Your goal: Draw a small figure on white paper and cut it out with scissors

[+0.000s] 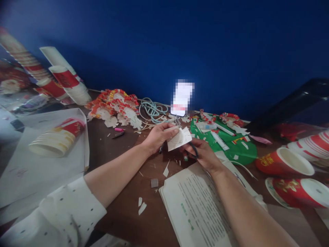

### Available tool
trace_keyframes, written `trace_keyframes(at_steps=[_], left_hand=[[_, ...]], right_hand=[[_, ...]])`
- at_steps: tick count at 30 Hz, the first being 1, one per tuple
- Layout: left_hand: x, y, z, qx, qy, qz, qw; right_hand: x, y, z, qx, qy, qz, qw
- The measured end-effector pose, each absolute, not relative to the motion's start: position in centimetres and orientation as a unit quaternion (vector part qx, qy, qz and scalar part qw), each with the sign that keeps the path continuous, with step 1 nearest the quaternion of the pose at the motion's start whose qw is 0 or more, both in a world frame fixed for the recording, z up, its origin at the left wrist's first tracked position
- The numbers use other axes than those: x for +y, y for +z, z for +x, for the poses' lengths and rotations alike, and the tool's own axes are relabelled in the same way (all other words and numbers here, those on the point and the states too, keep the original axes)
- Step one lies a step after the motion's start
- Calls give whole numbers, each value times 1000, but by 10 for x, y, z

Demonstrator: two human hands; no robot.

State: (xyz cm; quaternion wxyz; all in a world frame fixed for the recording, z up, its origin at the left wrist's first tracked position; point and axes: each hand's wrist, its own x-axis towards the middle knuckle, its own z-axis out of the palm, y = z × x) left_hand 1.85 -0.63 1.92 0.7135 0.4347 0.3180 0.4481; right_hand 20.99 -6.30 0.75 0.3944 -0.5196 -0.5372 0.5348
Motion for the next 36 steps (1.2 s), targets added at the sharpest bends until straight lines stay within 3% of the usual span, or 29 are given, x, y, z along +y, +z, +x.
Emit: trace_keyframes(at_steps=[36], left_hand=[[-2,13,13,280,434,454,726]], right_hand=[[-67,37,193,-612,453,-500,412]])
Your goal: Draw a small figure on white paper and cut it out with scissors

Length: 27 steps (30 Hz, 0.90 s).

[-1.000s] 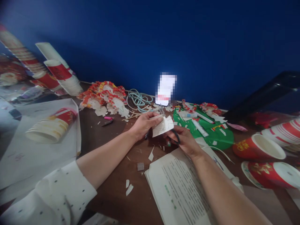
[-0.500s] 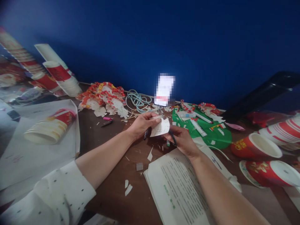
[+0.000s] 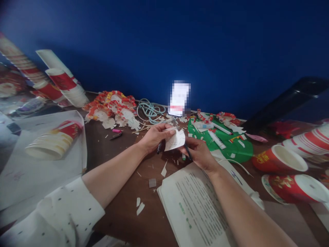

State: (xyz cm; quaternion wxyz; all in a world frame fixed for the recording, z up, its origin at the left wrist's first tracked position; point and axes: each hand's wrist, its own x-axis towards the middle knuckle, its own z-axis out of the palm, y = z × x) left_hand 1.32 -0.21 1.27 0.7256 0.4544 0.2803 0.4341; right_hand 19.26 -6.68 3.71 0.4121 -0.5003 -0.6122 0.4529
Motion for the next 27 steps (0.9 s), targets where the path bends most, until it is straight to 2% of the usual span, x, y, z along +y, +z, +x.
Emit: trace_keyframes(at_steps=[27], left_hand=[[-5,16,15,271,435,436,740]], right_hand=[[-71,38,189,-603,453,-514,409]])
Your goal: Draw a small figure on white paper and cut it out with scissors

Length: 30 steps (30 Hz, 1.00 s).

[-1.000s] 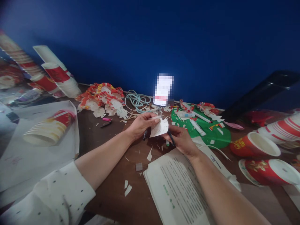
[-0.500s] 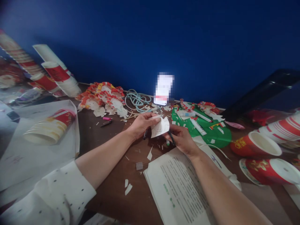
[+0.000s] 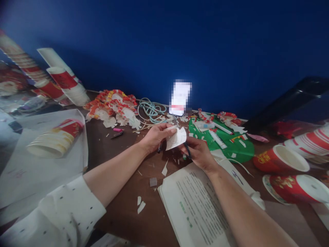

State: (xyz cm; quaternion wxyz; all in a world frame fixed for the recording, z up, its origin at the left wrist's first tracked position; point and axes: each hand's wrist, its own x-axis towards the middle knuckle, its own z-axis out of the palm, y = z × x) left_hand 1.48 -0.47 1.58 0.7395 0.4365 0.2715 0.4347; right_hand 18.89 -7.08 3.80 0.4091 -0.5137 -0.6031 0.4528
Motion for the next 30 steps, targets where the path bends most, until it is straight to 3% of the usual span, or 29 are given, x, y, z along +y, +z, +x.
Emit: trace_keyframes(at_steps=[11,19,25,30], left_hand=[[-5,18,16,273,445,404,751],[-2,17,17,324,442,422,722],[-1,12,17,398,399,494,662],[-3,14,19,353,423,493,673]], right_hand=[[-69,37,183,-563,453,-549,419],[-56,26,194,-436,445,-563,543],[-58,26,185,-461,462,-539,533],[-58,25,183,-456,446,-553,536]])
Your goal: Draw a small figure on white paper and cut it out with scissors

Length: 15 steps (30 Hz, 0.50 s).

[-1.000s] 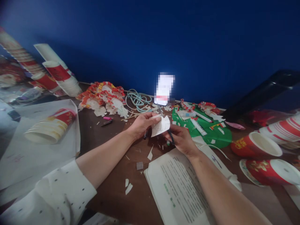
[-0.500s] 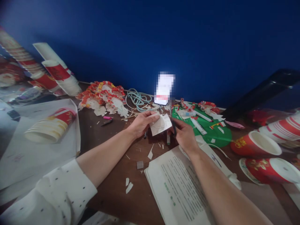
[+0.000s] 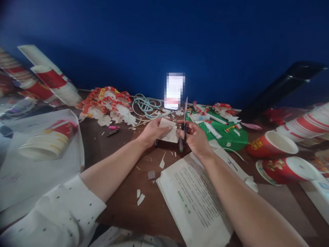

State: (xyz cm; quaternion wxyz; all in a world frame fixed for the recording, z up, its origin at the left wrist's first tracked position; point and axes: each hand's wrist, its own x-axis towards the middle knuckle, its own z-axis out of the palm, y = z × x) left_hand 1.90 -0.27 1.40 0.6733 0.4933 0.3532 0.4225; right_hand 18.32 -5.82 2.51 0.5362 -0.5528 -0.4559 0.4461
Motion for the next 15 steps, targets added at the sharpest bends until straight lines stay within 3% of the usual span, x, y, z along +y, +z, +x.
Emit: trace_keyframes(at_steps=[7,15], left_hand=[[-11,22,25,336,429,425,723],[-8,15,24,355,462,431,689]], right_hand=[[-54,21,183,-366,438,-516,639],[-56,25,183,-403,427,-533,609]])
